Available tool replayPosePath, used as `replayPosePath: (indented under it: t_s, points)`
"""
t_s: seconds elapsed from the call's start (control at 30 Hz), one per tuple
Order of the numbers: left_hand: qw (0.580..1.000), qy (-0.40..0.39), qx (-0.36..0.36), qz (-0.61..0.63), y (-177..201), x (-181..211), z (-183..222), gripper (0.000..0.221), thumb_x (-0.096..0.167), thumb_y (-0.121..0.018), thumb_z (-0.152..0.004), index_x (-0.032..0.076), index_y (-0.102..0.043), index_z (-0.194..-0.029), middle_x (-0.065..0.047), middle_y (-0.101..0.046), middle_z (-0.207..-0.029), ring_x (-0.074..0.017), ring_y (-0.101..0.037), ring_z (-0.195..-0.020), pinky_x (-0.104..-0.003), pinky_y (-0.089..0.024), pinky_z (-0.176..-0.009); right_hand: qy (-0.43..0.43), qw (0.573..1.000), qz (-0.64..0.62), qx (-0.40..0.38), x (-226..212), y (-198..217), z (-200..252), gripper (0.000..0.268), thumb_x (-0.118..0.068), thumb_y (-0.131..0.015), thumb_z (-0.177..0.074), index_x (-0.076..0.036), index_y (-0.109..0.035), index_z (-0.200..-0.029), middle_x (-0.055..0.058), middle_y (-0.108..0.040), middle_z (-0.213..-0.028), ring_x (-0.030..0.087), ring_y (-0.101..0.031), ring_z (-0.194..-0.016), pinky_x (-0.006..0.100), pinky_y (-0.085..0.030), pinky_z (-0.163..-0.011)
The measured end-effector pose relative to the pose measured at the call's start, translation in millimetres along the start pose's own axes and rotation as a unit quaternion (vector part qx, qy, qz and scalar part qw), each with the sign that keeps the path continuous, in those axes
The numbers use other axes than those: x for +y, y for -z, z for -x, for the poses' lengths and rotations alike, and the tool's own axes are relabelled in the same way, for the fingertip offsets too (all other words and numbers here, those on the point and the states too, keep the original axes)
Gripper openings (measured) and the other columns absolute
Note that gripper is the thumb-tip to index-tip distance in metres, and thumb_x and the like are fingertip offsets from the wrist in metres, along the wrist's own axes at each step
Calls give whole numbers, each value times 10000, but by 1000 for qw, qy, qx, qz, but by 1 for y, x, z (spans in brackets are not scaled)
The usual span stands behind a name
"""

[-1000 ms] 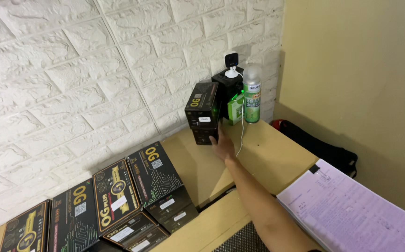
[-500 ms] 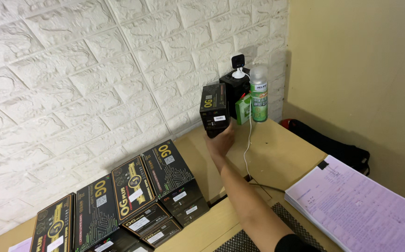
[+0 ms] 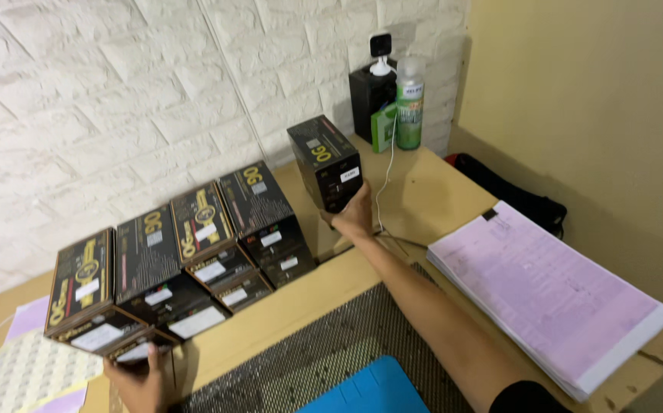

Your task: The person takes several smartphone screen assemblies out of boxes, removes the protective plastic films, and places the screens back into a box.

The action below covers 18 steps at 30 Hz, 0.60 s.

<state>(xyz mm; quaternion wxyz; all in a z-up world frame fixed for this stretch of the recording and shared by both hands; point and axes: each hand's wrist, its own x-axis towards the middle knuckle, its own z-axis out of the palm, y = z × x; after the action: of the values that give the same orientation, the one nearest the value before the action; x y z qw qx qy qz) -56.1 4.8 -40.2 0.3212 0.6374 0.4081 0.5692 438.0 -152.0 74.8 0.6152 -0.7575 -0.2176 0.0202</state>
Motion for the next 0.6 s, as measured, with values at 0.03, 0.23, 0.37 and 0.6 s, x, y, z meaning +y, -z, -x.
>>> replayPosePath:
  t_s: [0.03, 0.23, 0.37, 0.6]
  points:
    - [1000, 11, -3, -5, -24, 41, -10, 726, 104, -665, -976, -58, -245, -1546, -324, -408, -1549, -359, -462, -1381, -427, -340, -1168, 26, 999, 23, -3, 3, 6, 7, 1250, -457, -953, -514, -13, -294, -1479, 197, -528, -1441, 373, -560, -1306, 480, -517, -1023]
    - [1000, -10, -16, 7, -21, 54, -3, 616, 178, -609, -1065, -38, -268, -1530, -280, -415, -1557, -346, -421, -1437, -411, -303, -1207, 34, 994, 74, -69, 8, 46, 47, 1202, -364, -974, -599, -47, -226, -1484, 163, -397, -1511, 348, -460, -1407, 503, -458, -1132]
    - [999, -22, -19, 19, -19, 49, -2, 645, 186, -614, -1061, -33, -242, -1541, -279, -391, -1585, -343, -410, -1466, -411, -296, -1226, 41, 995, 61, -64, -8, 66, 78, 1212, -338, -982, -595, -17, -251, -1506, 168, -416, -1494, 334, -480, -1401, 453, -459, -1145]
    - [1000, -14, 8, -8, -18, 40, 5, 593, 181, -616, -1092, -5, -272, -1538, -262, -454, -1553, -343, -468, -1429, -402, -335, -1197, 92, 994, 42, -38, 5, 85, 125, 1131, -340, -967, -598, 6, -300, -1443, 179, -467, -1390, 350, -530, -1324, 442, -525, -1058]
